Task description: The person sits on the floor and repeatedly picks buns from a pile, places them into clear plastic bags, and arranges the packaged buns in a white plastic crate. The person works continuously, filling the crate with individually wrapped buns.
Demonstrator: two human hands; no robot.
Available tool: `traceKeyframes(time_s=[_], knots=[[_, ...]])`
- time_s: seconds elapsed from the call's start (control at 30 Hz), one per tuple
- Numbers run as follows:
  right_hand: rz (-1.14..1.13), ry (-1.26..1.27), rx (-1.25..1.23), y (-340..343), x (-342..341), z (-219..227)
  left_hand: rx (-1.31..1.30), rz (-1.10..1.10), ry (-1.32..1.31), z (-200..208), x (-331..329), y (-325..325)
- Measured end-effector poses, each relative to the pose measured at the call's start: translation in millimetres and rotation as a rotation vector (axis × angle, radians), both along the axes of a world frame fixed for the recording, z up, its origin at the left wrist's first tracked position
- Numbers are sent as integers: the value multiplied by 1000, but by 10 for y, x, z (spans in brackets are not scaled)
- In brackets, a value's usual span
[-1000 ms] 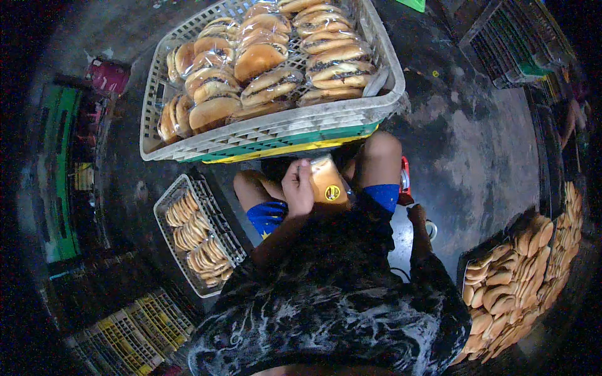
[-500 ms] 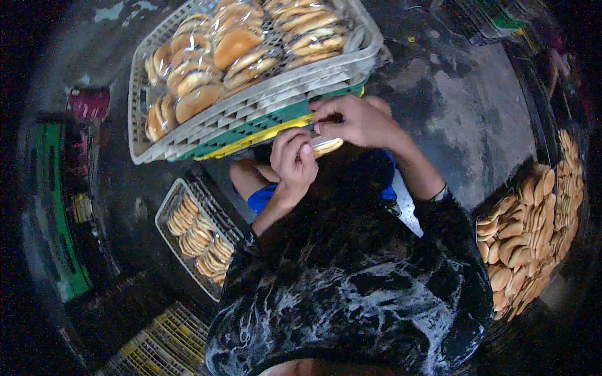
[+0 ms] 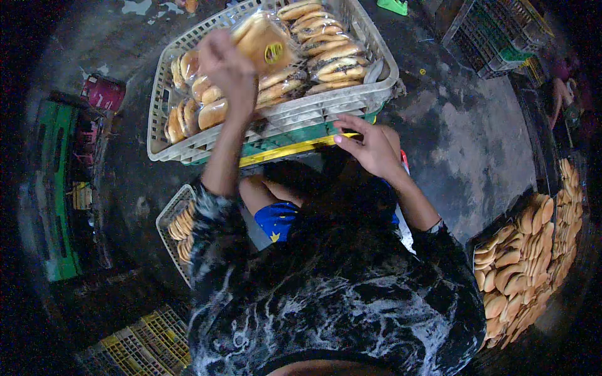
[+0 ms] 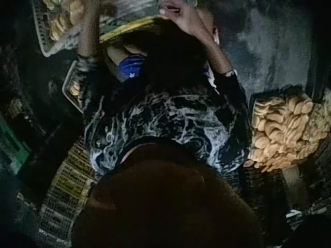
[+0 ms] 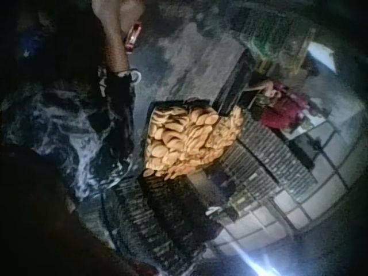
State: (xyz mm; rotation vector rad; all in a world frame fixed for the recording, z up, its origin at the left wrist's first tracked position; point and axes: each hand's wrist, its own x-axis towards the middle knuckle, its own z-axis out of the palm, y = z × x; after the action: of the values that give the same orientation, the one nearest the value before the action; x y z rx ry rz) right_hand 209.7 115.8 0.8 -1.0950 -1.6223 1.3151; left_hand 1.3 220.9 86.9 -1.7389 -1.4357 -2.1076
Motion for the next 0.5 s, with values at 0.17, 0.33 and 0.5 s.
traceKeyframes(time_s=[0.17,0.33,0.5], knots=[[106,38,-126,-228,242,-236,-721,-181,1399,-496,-47,490],[72,89,-305,-366,437,-351,-1024,-1095,1209,-761,-341,999],[39,12,-273,-400,565,-428,-984,-365,1141,-719,-484,1384]])
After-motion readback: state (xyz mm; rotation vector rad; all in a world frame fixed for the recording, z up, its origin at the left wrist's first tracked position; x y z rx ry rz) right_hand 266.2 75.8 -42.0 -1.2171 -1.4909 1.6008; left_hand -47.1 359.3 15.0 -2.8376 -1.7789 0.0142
